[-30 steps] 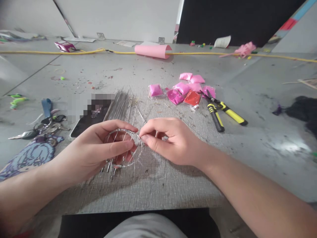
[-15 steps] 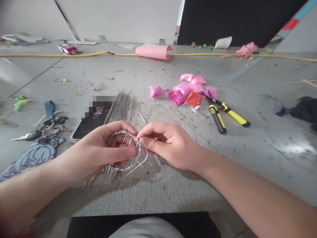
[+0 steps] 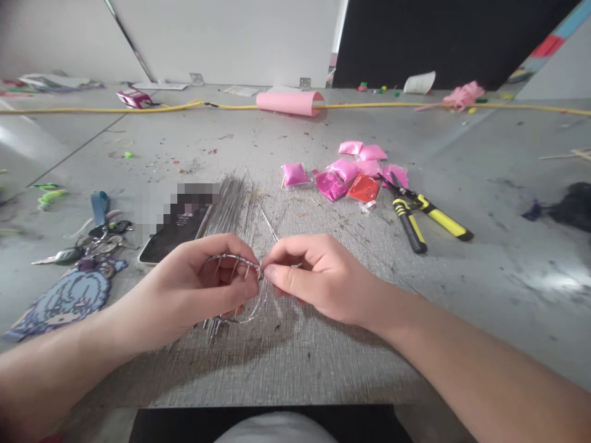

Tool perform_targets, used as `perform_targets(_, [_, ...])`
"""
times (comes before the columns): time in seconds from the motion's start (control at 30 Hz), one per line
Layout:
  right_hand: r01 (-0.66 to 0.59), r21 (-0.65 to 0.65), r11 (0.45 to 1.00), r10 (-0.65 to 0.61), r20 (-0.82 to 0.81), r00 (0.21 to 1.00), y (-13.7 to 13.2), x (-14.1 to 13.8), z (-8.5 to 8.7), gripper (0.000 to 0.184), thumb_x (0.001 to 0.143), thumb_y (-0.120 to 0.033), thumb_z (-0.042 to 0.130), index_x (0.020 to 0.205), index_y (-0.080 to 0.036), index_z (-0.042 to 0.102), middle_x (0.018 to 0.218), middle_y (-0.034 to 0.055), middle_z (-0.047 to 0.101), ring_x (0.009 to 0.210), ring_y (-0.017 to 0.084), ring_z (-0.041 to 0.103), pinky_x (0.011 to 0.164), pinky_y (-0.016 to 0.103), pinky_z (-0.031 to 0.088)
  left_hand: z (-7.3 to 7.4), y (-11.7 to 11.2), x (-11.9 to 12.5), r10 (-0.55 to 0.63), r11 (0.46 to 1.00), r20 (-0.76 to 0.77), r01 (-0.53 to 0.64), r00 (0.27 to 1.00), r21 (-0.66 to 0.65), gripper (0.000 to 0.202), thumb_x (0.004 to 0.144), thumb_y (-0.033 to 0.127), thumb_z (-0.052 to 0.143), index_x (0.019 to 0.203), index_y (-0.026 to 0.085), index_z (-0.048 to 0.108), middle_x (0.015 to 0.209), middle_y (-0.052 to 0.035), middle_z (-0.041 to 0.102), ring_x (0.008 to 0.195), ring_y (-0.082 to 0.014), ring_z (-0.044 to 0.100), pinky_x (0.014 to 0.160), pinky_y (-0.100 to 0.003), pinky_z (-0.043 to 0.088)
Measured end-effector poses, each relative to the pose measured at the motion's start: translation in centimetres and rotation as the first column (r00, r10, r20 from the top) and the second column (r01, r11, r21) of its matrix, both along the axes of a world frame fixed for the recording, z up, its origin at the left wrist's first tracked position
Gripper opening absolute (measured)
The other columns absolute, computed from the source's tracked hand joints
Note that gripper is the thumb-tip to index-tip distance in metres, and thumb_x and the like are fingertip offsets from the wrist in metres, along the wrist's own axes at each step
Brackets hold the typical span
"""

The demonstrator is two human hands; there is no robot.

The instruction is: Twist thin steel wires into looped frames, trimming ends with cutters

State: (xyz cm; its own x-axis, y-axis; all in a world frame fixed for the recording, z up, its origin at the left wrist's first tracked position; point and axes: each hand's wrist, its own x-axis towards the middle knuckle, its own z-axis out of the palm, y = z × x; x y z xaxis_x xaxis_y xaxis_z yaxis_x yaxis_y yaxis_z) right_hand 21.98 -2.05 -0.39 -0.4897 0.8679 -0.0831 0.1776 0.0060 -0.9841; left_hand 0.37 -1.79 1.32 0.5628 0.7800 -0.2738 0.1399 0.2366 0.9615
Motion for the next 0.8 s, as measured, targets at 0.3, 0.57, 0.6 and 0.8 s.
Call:
perform_targets(0.3, [0.041, -0.033, 0.999, -0.039, 0.078, 0.996, -0.3, -0.4, 0.7, 0.013, 0.091, -0.020, 0.060, 0.080, -0.019, 0.065, 0.061, -0.0054, 0.054, 0.055, 0.007, 0.045, 0.050, 0.020, 0.035, 0.1, -0.5, 0.3, 0.046, 0.996, -0.155, -0.032, 0.987, 0.089, 0.012, 0.082, 0.017, 0.067, 0.093, 0.018, 0.064, 0.071, 0.0025, 0.059, 0.066, -0.0114, 0.054, 0.059, -0.023, 0.045])
perform_targets(0.57, [0.031, -0.043, 0.999, -0.027, 0.082, 0.996, -0.7, -0.8, 1.1, 0.006, 0.087, -0.019, 0.065, 0.082, -0.017, 0.064, 0.068, -0.0039, 0.056, 0.059, 0.008, 0.046, 0.050, 0.019, 0.036, -0.1, -0.9, 0.4, 0.061, 0.996, -0.142, -0.052, 0.988, 0.067, 0.005, 0.083, 0.021, 0.067, 0.085, 0.019, 0.063, 0.069, 0.0021, 0.060, 0.065, -0.0116, 0.056, 0.056, -0.021, 0.043])
perform_targets(0.6, [0.039, -0.035, 0.999, -0.036, 0.079, 0.996, -0.7, -0.8, 1.2, 0.007, 0.088, -0.020, 0.065, 0.082, -0.017, 0.064, 0.068, -0.0037, 0.056, 0.059, 0.008, 0.047, 0.050, 0.019, 0.037, -0.1, -0.9, 0.5, 0.075, 0.995, -0.142, -0.064, 0.987, 0.082, 0.006, 0.082, 0.020, 0.068, 0.083, 0.019, 0.062, 0.069, 0.0021, 0.061, 0.064, -0.0114, 0.056, 0.056, -0.021, 0.043])
perform_targets(0.8, [0.110, -0.035, 0.993, -0.110, -0.003, 0.994, -1.2, -1.3, 0.9, 0.008, 0.091, -0.024, 0.064, 0.087, -0.017, 0.064, 0.068, -0.0036, 0.056, 0.056, 0.007, 0.047, 0.048, 0.019, 0.037, -0.2, -1.4, 0.6, 0.204, 0.949, -0.164, -0.154, 0.965, 0.274, 0.007, 0.083, 0.022, 0.069, 0.083, 0.019, 0.063, 0.073, 0.0000, 0.068, 0.065, -0.0119, 0.062, 0.055, -0.020, 0.047])
